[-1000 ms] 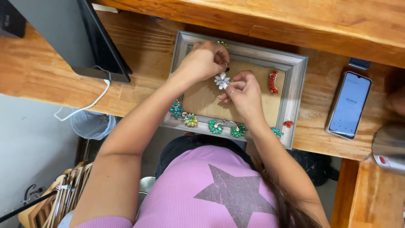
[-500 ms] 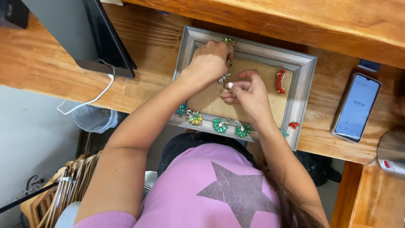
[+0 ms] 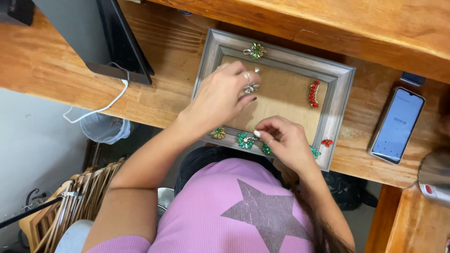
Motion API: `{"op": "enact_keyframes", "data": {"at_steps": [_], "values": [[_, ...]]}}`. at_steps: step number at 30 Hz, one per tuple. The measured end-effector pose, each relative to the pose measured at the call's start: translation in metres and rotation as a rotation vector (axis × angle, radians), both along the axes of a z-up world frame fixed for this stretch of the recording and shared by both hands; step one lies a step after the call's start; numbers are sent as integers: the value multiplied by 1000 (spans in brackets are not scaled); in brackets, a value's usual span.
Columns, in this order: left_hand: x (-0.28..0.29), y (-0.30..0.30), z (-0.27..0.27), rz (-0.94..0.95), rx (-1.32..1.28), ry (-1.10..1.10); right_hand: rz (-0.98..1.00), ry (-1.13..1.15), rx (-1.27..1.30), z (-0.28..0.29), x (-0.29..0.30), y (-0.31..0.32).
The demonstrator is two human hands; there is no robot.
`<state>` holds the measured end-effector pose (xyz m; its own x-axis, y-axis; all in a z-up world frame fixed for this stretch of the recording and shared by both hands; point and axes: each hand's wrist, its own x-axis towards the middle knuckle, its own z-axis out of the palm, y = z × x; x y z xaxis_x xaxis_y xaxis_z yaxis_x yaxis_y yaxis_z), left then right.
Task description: A person is seen from an overhead perspective arranging various colorful jewelry pieces, such as earrings and brooches, inside a silver-colored frame on a wooden surface.
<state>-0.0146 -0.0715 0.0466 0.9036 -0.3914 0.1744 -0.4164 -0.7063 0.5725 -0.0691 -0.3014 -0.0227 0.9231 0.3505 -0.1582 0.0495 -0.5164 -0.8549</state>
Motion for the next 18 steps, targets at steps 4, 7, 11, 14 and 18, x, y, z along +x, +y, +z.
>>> {"op": "enact_keyframes", "data": {"at_steps": [4,7,11,14,18], "values": [[-40,3,-41,6,-30,80,47,-145,-127,13,-7,-3],[-58,-4,-58,6,51,217,-47,-161,-195,15,-12,-18],[-61,-12,-64,11,119,214,-65,-91,-456,14,-19,-34],[-63,-16,-64,-14,155,218,-7,-16,-587,21,-24,-28],[-64,-17,-71,-96,187,236,-14,33,-629,17,-28,-20]]}}
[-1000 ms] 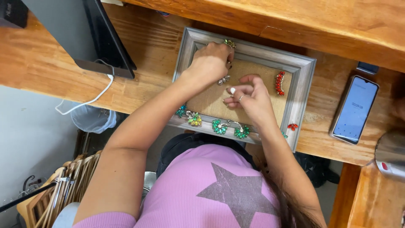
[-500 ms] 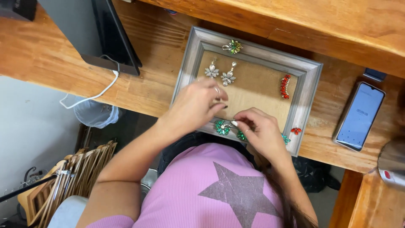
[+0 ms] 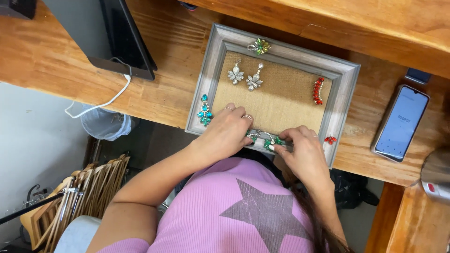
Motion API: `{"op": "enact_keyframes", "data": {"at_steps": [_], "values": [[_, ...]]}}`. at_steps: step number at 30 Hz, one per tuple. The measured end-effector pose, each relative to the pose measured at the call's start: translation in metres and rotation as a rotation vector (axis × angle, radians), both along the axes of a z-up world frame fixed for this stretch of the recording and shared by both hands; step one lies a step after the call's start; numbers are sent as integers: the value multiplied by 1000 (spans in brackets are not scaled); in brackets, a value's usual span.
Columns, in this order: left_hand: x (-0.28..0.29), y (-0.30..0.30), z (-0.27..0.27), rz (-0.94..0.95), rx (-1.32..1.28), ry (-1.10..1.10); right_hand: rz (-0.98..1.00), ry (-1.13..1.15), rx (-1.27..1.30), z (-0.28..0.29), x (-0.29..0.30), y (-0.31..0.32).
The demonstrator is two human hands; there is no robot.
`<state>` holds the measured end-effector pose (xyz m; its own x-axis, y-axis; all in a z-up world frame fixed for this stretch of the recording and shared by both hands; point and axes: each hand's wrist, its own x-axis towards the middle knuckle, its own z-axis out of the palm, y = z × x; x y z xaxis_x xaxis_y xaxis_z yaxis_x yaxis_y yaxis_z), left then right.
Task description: A person is seen from an overhead perspective arranging various colorful jewelry pieces, such as earrings and brooches, inside a silver-colored frame on a wooden surface.
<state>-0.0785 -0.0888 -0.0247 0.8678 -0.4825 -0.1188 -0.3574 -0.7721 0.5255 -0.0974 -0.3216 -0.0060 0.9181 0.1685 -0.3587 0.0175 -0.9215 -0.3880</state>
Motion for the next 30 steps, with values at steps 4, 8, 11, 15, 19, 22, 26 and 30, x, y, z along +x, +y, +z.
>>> {"op": "enact_keyframes", "data": {"at_steps": [4,8,11,15,19,22,26,30], "values": [[1,-2,2,-11,4,7,-26,-9,36,-6,-3,-2],[2,-3,9,-4,-69,114,-60,14,75,-13,-2,-2],[4,0,22,20,-142,254,-124,50,142,-17,-2,-2],[7,4,23,123,-311,381,-277,101,308,-24,-4,-4],[23,5,11,170,-479,414,-313,82,428,-36,10,-17],[50,-2,15,165,-575,311,-337,-24,469,-27,37,-22],[97,-27,11,183,-522,120,-296,-192,364,-23,92,-28],[140,-62,-29,231,-396,46,-309,-296,263,-29,139,-28]]}}
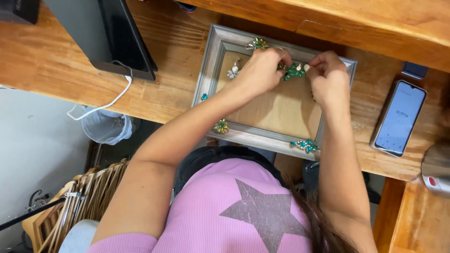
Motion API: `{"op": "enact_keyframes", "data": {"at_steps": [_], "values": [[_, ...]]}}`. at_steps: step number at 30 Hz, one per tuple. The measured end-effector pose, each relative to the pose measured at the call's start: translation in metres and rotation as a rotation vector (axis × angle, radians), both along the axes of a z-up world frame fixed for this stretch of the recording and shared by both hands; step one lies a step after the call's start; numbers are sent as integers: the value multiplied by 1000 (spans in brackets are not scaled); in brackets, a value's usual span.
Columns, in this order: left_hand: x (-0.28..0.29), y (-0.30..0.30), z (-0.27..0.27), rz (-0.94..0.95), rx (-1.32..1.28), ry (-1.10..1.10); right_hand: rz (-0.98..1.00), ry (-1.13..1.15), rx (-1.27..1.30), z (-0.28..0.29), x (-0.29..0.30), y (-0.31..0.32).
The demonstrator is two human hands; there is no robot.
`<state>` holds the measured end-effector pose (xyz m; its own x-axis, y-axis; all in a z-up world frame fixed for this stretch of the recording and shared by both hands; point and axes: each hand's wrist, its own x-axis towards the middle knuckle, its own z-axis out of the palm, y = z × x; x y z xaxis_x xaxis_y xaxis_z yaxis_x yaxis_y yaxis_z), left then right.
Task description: A person is seen from an overhead perspective arranging various colorful jewelry pieces, such as earrings and brooches, inside a silver-colored frame on a wooden surface.
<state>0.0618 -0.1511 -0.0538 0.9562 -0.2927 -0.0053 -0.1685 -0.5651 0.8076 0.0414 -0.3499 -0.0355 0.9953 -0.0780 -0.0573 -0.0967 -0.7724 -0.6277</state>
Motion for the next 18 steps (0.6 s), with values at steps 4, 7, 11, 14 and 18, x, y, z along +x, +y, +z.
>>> {"op": "enact_keyframes", "data": {"at_steps": [4,7,11,14,18], "values": [[5,-8,-3,12,75,106,17,84,-100,-18,16,-7],[1,-8,2,30,138,135,39,170,-190,-21,14,-10],[-9,-1,24,7,183,132,85,184,-152,-11,1,-10],[-10,1,27,-24,225,129,104,216,-142,-6,1,-9],[-9,1,22,-58,250,52,112,224,-187,-4,1,-8]]}}
